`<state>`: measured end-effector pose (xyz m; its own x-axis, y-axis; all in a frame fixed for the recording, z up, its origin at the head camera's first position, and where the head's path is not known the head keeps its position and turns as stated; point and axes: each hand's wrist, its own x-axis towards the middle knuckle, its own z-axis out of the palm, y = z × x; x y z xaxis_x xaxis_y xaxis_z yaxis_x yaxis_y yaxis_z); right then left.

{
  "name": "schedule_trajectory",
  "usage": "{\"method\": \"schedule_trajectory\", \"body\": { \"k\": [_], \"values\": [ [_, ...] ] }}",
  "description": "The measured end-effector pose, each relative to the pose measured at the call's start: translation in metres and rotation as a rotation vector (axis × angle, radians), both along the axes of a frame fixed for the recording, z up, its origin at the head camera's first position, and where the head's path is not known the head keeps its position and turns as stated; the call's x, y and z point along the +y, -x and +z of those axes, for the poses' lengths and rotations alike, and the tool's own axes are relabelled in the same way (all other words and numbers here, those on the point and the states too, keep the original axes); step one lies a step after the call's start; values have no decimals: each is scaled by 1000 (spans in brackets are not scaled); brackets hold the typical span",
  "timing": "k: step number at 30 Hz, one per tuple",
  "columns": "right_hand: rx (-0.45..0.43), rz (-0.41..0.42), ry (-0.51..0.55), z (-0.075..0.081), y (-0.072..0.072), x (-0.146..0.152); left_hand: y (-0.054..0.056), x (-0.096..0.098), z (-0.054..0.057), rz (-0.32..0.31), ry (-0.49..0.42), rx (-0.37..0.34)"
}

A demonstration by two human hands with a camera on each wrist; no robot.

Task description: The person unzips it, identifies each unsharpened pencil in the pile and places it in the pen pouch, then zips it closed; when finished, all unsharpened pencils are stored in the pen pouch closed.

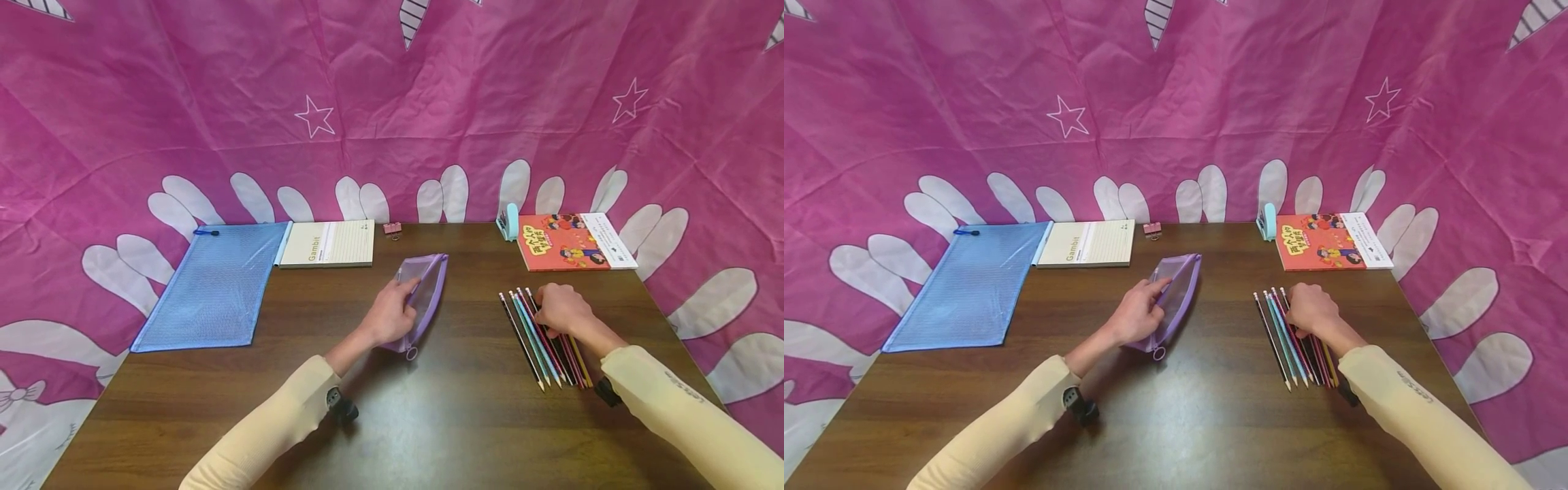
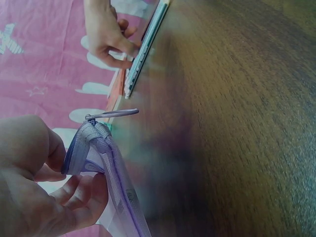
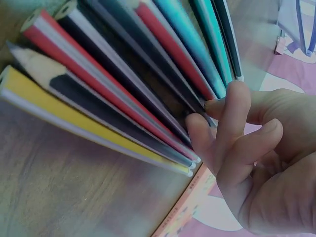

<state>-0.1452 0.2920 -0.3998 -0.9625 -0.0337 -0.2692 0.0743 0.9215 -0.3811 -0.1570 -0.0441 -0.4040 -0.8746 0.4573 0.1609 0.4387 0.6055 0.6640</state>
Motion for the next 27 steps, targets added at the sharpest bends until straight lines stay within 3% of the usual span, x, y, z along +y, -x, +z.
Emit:
{"method": "schedule_trajectory", "body": {
  "k": [14,24,27],
  "values": [
    [-3,-4,8,1,4,0,1,1,0,-1,-3,-11],
    [173,-22,215,15,6,-4,1,1,0,-2,3,-12],
    [184,-50,281,14,8,-10,2,1,1,-1,13,2]
  ]
}}
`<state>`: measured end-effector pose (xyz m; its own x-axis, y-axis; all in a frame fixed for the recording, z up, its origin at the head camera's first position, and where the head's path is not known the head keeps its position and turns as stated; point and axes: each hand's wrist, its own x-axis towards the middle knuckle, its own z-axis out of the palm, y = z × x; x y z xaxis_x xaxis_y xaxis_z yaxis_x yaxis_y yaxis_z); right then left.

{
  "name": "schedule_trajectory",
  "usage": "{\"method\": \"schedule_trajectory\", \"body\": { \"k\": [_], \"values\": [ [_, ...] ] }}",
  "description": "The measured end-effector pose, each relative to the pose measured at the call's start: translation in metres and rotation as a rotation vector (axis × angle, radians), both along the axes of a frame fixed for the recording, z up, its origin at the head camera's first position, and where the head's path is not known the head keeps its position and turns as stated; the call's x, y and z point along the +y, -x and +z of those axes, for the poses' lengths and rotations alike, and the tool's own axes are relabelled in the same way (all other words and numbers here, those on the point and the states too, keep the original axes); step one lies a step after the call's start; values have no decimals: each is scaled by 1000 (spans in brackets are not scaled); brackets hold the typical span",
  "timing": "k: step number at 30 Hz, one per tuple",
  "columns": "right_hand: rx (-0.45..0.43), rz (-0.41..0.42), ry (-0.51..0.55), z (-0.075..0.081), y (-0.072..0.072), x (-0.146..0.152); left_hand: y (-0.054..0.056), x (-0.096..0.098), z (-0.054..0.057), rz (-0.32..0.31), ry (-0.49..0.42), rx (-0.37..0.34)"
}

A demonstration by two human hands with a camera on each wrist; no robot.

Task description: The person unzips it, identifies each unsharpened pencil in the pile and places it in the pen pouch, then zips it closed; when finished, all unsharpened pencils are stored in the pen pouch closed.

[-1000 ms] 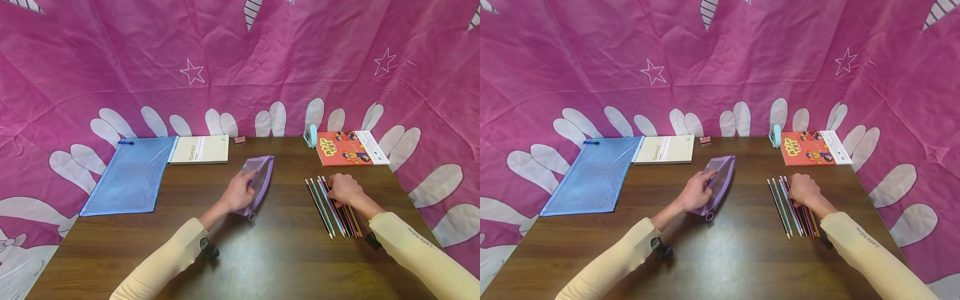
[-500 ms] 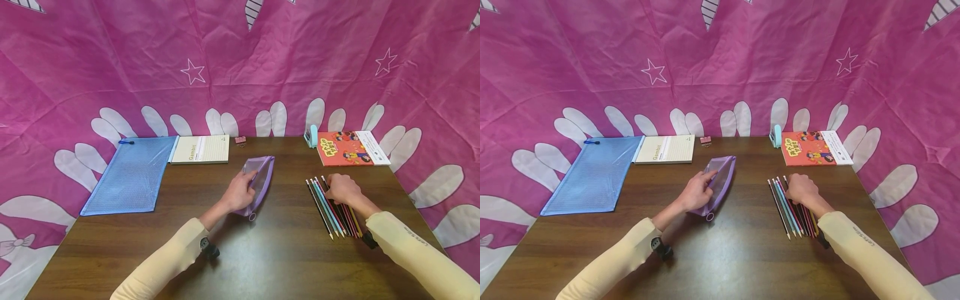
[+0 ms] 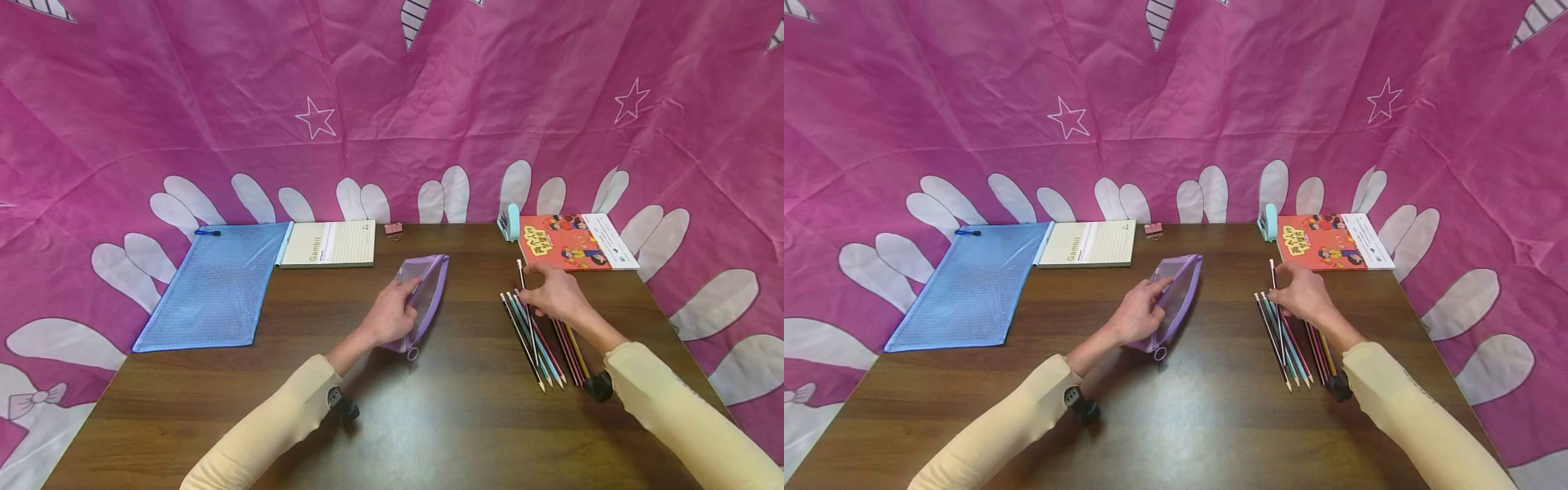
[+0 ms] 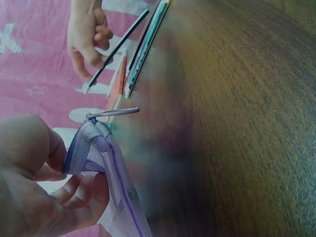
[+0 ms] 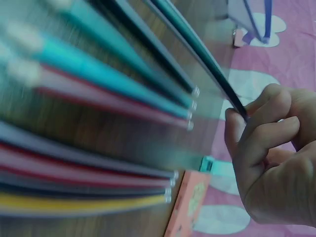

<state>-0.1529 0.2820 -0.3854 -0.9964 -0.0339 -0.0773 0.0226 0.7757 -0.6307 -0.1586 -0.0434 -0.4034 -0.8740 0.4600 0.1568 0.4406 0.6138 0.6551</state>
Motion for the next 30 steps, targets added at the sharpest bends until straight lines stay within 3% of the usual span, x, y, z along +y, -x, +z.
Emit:
{"method": "schedule_trajectory", "body": {
  "k": [3,10,13,18,21,30],
  "values": [
    [-17,-30,123,0,2,-9,0,0,1,1,2,-1],
    [-38,-171,616,-5,9,-40,0,0,1,7,-12,-22],
    [-12,-256,771,-11,15,-57,0,0,1,10,-12,-29],
    [71,-403,897,-16,25,-86,0,0,0,9,-13,-18],
    [119,-447,945,-19,29,-104,1,0,0,10,-13,-11],
    [116,-412,1007,-29,28,-145,1,2,-1,26,-14,-26]
  ]
}}
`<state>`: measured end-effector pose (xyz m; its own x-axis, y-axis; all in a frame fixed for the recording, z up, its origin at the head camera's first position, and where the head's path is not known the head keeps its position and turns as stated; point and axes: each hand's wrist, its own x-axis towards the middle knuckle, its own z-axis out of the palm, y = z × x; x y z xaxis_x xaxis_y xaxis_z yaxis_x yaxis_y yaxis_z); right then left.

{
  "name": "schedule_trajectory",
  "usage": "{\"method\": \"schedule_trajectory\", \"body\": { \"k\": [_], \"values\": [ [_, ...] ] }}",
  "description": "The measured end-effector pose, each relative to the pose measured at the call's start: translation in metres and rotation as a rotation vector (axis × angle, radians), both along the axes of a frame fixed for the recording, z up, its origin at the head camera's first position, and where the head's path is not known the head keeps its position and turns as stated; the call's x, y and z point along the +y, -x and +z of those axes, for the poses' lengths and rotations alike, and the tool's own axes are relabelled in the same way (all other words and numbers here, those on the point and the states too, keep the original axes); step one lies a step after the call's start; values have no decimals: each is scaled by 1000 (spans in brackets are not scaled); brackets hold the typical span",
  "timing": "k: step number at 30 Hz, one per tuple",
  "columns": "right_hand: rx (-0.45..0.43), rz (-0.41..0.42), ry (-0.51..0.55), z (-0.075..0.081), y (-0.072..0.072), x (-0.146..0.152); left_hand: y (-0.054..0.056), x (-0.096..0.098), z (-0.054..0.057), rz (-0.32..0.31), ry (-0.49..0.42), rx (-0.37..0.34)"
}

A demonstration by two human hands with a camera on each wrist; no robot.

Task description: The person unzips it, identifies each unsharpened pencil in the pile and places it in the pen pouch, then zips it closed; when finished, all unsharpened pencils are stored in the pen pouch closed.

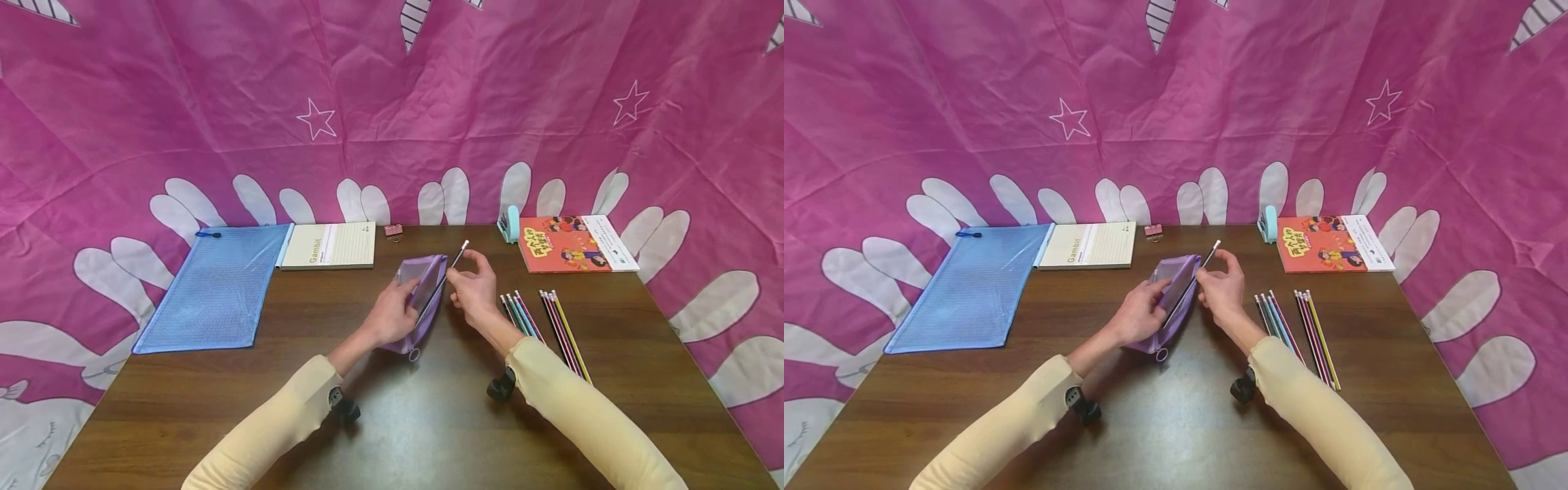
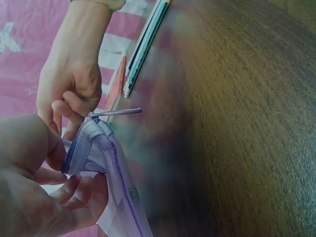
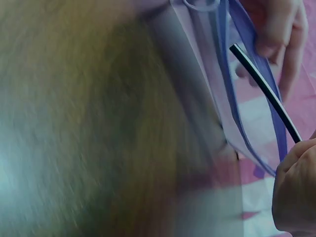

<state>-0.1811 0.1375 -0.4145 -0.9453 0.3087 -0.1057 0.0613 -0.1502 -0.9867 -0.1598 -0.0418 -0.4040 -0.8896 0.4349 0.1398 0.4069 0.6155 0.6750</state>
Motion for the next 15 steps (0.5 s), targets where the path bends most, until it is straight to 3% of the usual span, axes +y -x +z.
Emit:
{"method": "schedule_trajectory", "body": {
  "k": [15],
  "values": [
    [-100,93,-46,-6,-13,-26,1,2,2,28,-27,3]
  ]
}}
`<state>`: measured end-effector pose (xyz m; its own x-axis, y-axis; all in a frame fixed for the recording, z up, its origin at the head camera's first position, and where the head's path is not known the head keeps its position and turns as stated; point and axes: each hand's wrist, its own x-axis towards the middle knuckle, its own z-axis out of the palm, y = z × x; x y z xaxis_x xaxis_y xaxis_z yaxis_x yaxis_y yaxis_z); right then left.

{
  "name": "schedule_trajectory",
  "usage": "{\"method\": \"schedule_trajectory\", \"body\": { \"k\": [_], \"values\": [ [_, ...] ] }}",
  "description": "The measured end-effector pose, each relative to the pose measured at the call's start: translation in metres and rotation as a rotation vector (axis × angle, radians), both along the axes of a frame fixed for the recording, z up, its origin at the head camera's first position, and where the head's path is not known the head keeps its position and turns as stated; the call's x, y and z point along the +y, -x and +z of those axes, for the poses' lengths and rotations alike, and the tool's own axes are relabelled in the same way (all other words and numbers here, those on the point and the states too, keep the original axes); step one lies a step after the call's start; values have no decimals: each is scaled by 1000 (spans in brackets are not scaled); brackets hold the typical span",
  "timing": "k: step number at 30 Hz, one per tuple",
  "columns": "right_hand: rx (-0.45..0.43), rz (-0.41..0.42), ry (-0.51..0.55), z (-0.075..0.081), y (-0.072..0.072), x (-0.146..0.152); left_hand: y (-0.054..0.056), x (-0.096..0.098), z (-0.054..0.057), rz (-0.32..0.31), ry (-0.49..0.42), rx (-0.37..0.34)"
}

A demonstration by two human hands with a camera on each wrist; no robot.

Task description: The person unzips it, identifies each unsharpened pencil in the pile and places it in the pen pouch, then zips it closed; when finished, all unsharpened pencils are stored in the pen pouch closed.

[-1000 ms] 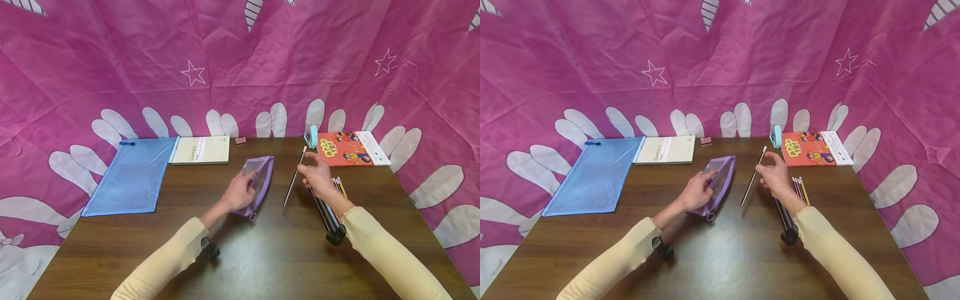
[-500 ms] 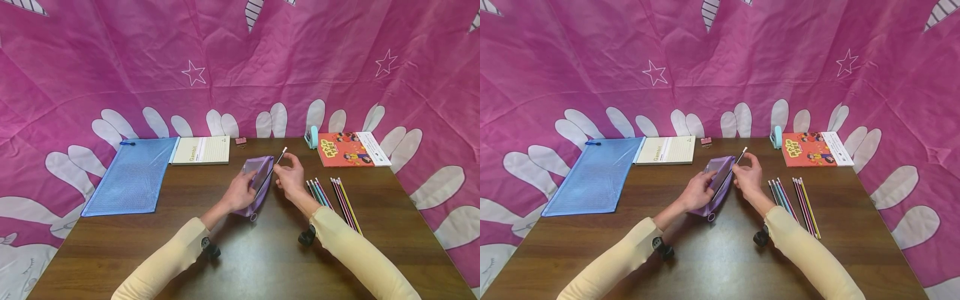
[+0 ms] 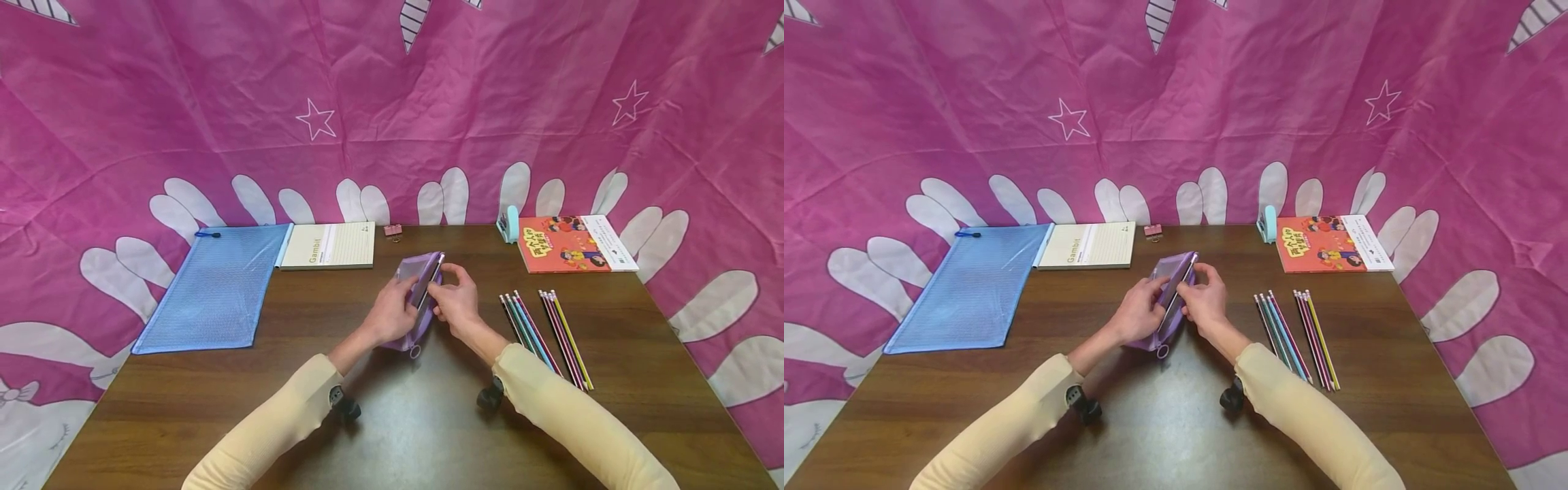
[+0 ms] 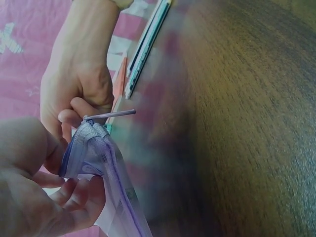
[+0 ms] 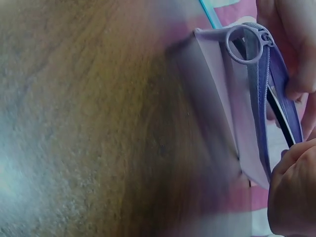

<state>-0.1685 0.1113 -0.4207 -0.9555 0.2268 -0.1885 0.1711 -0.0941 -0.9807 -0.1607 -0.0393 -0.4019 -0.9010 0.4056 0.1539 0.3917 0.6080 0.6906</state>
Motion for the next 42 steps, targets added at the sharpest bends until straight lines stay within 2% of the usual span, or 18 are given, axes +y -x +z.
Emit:
{"method": "schedule_trajectory", "body": {
  "k": [5,8,11,13,18,24,29,32,39,42],
  "values": [
    [-14,12,-62,1,-1,-3,-1,0,0,3,8,29],
    [19,47,-206,4,0,-2,0,0,0,2,10,45],
    [100,87,-392,10,1,1,0,-1,1,10,4,69],
    [158,95,-474,15,2,5,0,-3,2,17,-5,85],
    [218,95,-469,30,4,19,1,-7,2,54,-37,123],
    [191,87,-488,39,2,46,6,-15,2,146,-120,167],
    [154,110,-543,40,-2,81,7,-16,1,153,-127,191],
    [138,174,-638,42,-5,106,7,-15,-1,139,-108,197],
    [71,491,-923,51,-13,170,4,-11,-3,64,-81,176],
    [14,562,-1029,48,-16,189,4,-10,-5,24,-72,178]
  ]
}}
